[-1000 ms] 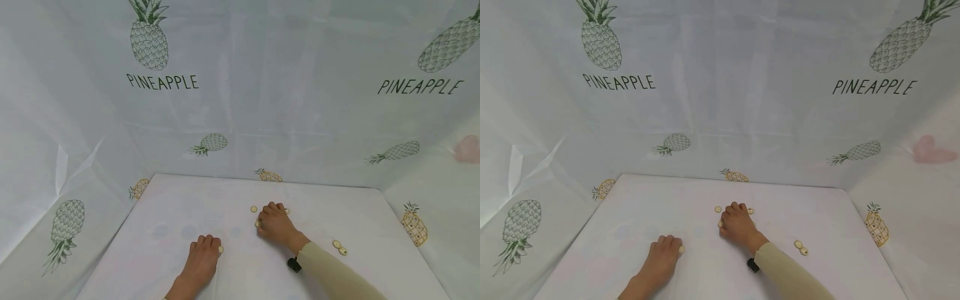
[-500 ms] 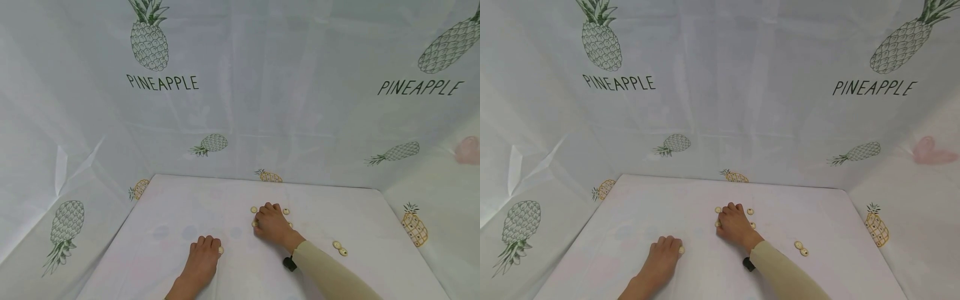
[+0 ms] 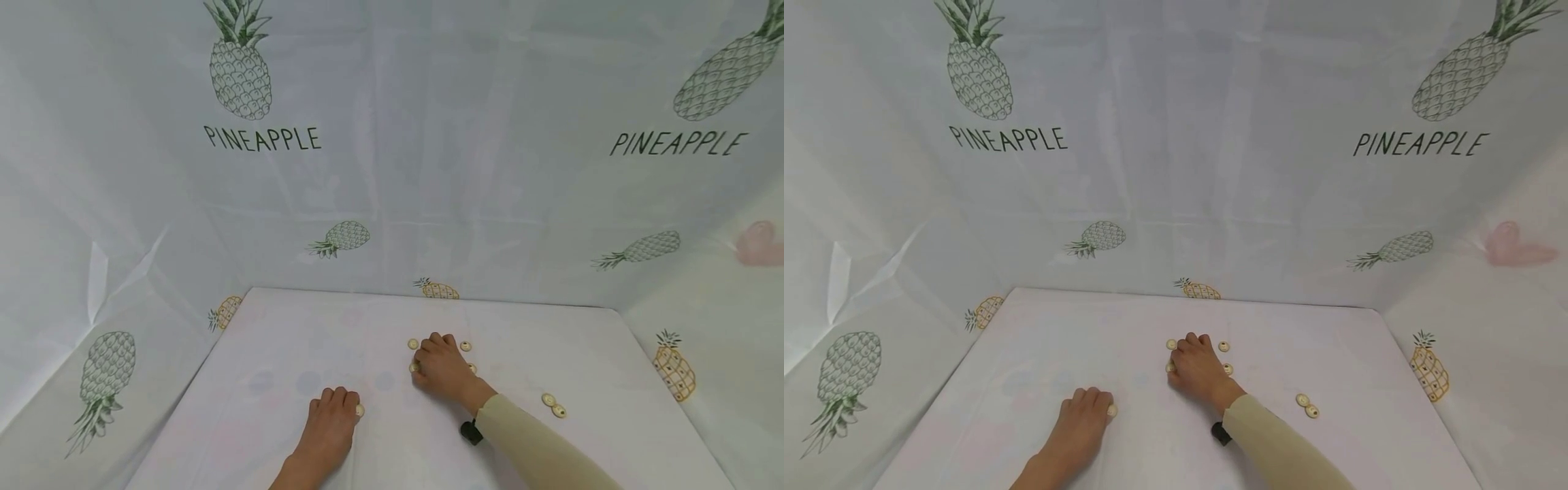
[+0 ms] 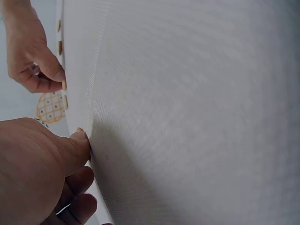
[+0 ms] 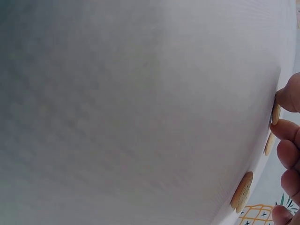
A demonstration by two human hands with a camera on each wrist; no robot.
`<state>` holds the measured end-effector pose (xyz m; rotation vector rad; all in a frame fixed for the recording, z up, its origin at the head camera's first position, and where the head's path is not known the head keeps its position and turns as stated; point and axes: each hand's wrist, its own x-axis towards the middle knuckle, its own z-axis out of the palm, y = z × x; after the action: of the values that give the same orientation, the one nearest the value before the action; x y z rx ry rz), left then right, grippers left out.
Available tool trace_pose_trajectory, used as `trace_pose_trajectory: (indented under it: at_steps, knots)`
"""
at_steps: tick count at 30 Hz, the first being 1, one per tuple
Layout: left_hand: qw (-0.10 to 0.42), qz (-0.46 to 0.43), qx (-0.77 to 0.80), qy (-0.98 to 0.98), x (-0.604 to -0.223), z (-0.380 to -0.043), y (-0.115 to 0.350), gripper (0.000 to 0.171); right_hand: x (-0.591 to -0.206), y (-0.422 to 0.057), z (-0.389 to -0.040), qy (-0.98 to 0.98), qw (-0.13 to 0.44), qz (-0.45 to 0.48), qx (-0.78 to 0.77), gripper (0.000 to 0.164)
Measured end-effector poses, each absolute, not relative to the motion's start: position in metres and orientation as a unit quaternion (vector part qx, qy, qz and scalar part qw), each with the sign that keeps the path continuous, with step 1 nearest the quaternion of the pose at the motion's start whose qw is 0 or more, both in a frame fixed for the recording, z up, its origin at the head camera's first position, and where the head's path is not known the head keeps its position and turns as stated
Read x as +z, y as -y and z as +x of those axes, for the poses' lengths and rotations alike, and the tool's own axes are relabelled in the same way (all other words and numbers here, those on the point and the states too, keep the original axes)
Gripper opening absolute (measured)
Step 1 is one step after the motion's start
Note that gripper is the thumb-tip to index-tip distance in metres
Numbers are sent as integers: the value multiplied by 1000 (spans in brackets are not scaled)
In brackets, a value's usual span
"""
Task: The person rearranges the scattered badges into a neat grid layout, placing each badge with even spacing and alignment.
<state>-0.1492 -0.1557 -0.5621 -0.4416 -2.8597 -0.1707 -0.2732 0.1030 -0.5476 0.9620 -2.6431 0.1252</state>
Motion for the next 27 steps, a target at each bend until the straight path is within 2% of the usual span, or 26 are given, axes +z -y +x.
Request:
trace_pose_trajectory:
  at_steps: [11, 20, 27]
  knots:
    - [111, -152, -59, 980, -561, -145, 152, 25, -542, -124, -262, 937, 154, 311, 26, 25]
    - [115, -152, -70, 979, -566, -146, 154, 21, -537, -158, -249, 932, 208, 295, 20, 13]
    - [99, -152, -76, 980, -558, -145, 153, 19, -533, -201, -232, 927, 250, 278, 20, 16]
